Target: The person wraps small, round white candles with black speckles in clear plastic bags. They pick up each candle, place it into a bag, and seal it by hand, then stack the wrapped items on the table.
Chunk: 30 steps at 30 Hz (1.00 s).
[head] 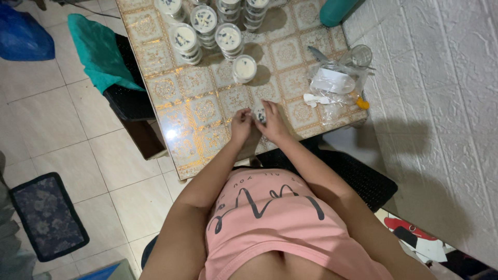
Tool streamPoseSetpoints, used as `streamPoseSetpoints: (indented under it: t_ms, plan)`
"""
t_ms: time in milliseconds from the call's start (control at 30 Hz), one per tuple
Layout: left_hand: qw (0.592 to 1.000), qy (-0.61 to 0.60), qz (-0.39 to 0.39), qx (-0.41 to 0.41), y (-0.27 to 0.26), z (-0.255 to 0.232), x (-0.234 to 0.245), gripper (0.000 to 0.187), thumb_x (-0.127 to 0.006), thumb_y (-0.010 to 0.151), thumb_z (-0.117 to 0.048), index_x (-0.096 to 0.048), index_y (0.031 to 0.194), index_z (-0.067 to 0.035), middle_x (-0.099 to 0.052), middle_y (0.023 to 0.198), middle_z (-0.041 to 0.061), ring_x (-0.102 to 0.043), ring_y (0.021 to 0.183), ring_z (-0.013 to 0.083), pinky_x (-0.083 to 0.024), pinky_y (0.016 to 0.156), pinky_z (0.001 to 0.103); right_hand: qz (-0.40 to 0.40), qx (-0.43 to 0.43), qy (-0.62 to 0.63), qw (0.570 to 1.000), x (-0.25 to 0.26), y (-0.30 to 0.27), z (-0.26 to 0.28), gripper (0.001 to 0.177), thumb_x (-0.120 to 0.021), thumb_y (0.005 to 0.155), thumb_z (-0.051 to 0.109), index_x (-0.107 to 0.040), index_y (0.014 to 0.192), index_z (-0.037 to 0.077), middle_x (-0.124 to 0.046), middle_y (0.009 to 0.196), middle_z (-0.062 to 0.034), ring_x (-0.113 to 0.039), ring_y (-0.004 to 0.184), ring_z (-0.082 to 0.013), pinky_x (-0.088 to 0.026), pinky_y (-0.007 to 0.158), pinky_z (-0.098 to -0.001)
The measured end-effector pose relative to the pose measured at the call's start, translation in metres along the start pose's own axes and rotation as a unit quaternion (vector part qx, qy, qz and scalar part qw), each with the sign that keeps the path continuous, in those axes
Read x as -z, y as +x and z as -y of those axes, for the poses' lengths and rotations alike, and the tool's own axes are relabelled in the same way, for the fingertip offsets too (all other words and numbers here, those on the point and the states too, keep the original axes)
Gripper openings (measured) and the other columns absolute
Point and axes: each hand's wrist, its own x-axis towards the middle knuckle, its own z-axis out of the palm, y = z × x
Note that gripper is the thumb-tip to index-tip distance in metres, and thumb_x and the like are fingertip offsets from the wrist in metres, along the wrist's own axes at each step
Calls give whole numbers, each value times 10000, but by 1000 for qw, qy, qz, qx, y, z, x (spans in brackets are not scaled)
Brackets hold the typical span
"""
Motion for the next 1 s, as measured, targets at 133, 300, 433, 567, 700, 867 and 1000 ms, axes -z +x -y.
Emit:
streamPoseSetpoints:
  t_ms: [133,300,433,567,700,867,1000]
  plan:
    - [998,6,7,64,13,22,-6,280,-659,957,-135,-721,1201,-13,-762,1064,105,-723,915,164,-574,820,283,5,-5,12,1000,-1,0,0,791,-764,886,215,-343,1516,-12,-388,1521,-272,-409,1407,-437,-367,1165,-458]
    - [989,-73,27,127,17,26,-7,275,-686,945,-121,-727,1190,-3,-763,1041,93,-686,896,155,-564,809,281,-16,29,32,999,-7,-4,-16,808,-783,871,219,-343,1506,-19,-415,1516,-269,-423,1408,-433,-369,1180,-456]
    - [985,-120,42,112,15,26,-8,272,-662,945,-95,-721,1192,4,-763,1050,82,-701,907,138,-581,819,266,-50,48,23,997,-10,-4,-15,799,-785,872,196,-361,1510,-32,-433,1516,-281,-410,1414,-448,-354,1178,-473]
    - [986,-95,35,133,10,23,-7,276,-668,948,-86,-725,1205,-5,-765,1039,91,-694,883,134,-577,794,266,-77,2,11,997,-1,-6,1,745,-826,794,209,-498,1438,28,-523,1437,-225,-485,1355,-411,-403,1151,-455]
    - [979,-116,43,159,14,21,-7,295,-665,935,-77,-718,1219,-17,-759,1029,90,-695,873,137,-580,782,271,-77,-23,106,991,3,-3,5,766,-835,756,234,-521,1426,36,-530,1429,-202,-524,1326,-387,-473,1090,-423]
    - [978,-108,48,173,17,19,-7,287,-686,927,-72,-721,1207,-21,-758,1032,93,-691,870,140,-581,780,274,-60,17,-22,998,-2,-10,-6,821,-811,838,280,-418,1496,-16,-466,1487,-238,-427,1393,-422,-343,1186,-508]
    - [971,-137,61,188,13,9,-4,287,-659,922,-58,-713,1202,-25,-756,1041,92,-703,873,148,-589,782,278,-6,-16,-94,995,-3,-6,-2,846,-742,821,294,-331,1482,-36,-298,1576,-270,-250,1463,-446,-224,1215,-528]
